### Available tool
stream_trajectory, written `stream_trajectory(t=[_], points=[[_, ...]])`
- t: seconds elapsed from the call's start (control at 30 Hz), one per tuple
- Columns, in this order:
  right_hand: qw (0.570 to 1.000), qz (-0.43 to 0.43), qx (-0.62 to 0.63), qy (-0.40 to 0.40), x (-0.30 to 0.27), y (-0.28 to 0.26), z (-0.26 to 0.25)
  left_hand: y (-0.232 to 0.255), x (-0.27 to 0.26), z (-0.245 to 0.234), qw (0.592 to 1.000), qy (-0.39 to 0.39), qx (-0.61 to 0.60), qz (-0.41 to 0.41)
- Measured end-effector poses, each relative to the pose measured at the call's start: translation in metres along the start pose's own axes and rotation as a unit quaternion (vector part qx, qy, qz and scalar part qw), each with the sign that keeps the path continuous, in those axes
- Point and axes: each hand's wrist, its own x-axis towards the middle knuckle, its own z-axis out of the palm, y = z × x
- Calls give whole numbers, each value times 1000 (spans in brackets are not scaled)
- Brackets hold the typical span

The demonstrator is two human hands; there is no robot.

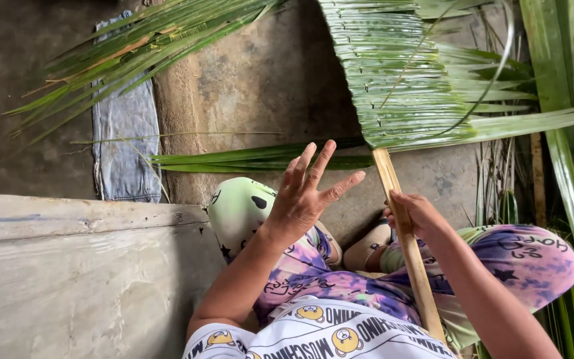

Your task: Weaving palm leaves onto a wooden stick to create a thatched panel

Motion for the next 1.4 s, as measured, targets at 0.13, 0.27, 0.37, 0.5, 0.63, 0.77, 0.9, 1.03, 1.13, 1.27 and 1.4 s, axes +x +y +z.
stream_trajectory(t=[0.13, 0.27, 0.37, 0.5, 0.63, 0.77, 0.9, 1.03, 1.13, 1.27, 1.4], points=[[1000, -21, 7, 5, -2, 4, 4, 3, 4, 1, 1000, 6, 0, 12], [980, -89, -116, 133, -51, -12, 34, 3, 4, -11, 996, -17, -82, 33], [830, -306, -404, 230, -118, -41, 39, 0, 4, -23, 985, -34, -170, 18], [671, -517, -339, 410, -206, -65, -16, -2, 4, -50, 967, -37, -230, -104], [748, -387, -179, 508, -266, -20, -132, -2, 4, -62, 965, -31, -190, -180], [788, -250, -68, 558, -283, 72, -234, 3, 10, -61, 949, -96, -225, -197], [756, -124, -217, 606, -272, 138, -252, 10, 24, -59, 956, -135, -213, -150], [789, -7, -263, 556, -236, 170, -238, 15, 28, -55, 966, -162, -173, -102], [753, 11, -336, 566, -201, 191, -243, 16, 32, -49, 961, -179, -191, -93], [680, -26, -427, 596, -154, 238, -276, 14, 31, -47, 962, -183, -182, -90], [624, 17, -500, 601, -131, 248, -286, 10, 27, -44, 961, -183, -175, -107]])
